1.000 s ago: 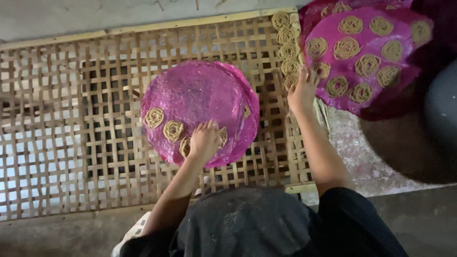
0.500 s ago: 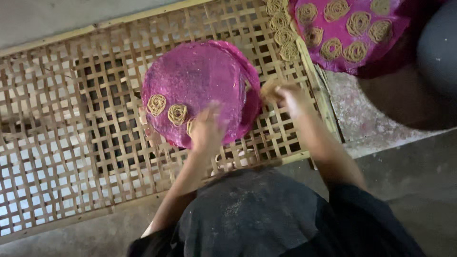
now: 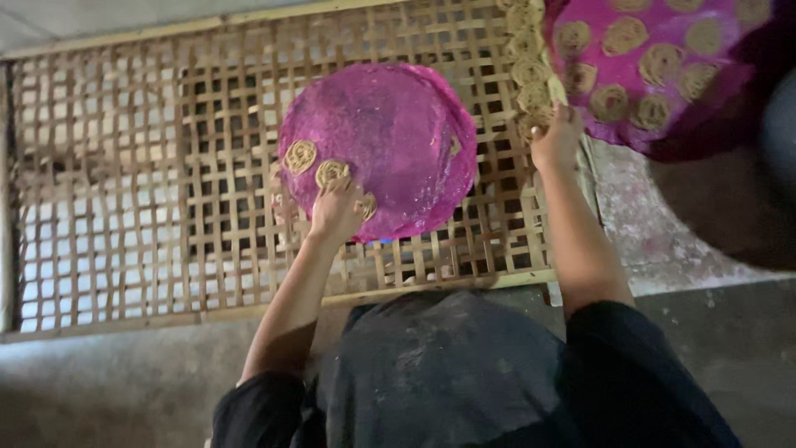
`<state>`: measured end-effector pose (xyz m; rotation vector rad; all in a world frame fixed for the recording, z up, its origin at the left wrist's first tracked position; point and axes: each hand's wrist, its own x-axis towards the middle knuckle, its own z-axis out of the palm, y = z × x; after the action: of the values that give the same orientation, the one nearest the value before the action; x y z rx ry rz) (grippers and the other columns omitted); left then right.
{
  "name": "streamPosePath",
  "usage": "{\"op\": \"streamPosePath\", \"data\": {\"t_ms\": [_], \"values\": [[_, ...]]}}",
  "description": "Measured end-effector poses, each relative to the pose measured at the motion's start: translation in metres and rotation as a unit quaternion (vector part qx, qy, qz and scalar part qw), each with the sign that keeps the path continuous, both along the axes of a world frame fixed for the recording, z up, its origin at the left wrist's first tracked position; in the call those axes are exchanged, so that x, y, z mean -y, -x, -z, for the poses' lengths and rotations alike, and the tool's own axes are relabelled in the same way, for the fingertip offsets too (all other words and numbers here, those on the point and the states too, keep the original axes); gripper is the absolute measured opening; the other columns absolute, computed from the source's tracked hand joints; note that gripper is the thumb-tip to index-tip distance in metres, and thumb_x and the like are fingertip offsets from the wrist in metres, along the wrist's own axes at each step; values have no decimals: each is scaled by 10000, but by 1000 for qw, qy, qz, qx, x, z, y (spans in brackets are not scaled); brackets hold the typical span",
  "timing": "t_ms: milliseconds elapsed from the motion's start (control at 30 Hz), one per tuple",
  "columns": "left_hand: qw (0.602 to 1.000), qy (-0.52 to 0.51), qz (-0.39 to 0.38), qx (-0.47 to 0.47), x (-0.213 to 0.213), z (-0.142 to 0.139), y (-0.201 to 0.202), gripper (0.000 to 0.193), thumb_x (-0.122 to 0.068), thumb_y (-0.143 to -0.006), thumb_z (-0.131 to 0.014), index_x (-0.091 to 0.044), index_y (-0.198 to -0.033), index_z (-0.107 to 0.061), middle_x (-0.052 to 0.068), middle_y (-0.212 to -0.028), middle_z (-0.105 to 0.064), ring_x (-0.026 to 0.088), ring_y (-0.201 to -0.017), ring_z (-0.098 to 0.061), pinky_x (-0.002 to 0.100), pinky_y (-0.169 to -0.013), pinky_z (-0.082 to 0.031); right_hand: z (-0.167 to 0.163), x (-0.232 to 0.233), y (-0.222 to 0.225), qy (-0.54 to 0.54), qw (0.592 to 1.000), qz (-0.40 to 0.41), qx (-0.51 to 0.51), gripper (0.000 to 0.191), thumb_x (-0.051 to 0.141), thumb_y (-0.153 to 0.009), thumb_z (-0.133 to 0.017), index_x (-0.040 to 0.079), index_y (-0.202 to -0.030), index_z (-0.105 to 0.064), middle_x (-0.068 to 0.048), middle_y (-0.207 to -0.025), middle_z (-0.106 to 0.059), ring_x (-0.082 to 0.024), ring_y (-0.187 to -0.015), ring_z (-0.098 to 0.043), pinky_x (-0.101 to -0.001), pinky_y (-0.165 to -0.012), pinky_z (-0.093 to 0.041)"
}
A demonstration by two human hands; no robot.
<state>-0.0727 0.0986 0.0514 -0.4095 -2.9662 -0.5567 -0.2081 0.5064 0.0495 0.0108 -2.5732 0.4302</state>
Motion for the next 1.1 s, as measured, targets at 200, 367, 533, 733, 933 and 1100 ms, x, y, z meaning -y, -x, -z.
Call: {"op": "streamPosePath", "data": {"t_ms": [200, 367, 533, 733, 933, 1100], "values": [[962, -115, -88, 230, -55, -62, -27, 326, -205, -980, -615, -102, -1287, -586, 123, -1135, -689, 252, -736, -708, 373, -562, -609, -24, 96, -98, 441, 751, -145, 470, 227, 220, -975, -570, 132, -1011, -776, -84, -1027, -765, -161, -898, -698, -277, -805, -561], [930, -190, 2, 316, -117, -66, -39, 408, -297, -989, -687, -107, -1332, -575, 84, -1093, -752, 148, -807, -731, 252, -610, -634, -17, 106, -150, 740, 451, -124, 483, 242, 210, -957, -526, 60, -938, -715, -67, -951, -763, -199, -857, -734, -411, -745, -624], [959, -142, -208, 126, -41, -22, 9, 502, -265, -964, -655, -81, -1415, -536, 158, -1299, -630, 306, -1206, -604, 456, -1062, -522, 18, 13, -86, 599, 679, -219, 364, 259, 123, -1015, -514, 23, -978, -750, -124, -924, -744, -214, -804, -687, -345, -686, -537], [974, -35, -225, 11, 15, 9, 29, 407, -141, -943, -643, -31, -1330, -582, 249, -1362, -530, 454, -1189, -581, 524, -963, -528, 22, -34, -51, 275, 939, -55, 199, 356, 10, -938, -634, 59, -1289, -665, -170, -1163, -708, -298, -1034, -681, -406, -863, -559], [952, -47, -272, 131, 19, -3, 41, 205, -241, -953, -694, -86, -1087, -672, 144, -1006, -705, 318, -963, -676, 473, -806, -557, 34, -27, -51, 228, 967, -44, 107, 373, -5, -945, -686, 9, -1307, -598, -228, -1243, -588, -401, -1127, -560, -497, -918, -513], [964, -189, -182, 38, -24, -34, 22, 150, -231, -1002, -688, -84, -1030, -695, 92, -867, -745, 183, -725, -730, 368, -662, -604, 44, 26, -69, 792, 604, -77, 44, 287, 135, -1188, -579, -141, -1116, -545, -195, -962, -491, -302, -814, -417, -455, -762, -417]]}}
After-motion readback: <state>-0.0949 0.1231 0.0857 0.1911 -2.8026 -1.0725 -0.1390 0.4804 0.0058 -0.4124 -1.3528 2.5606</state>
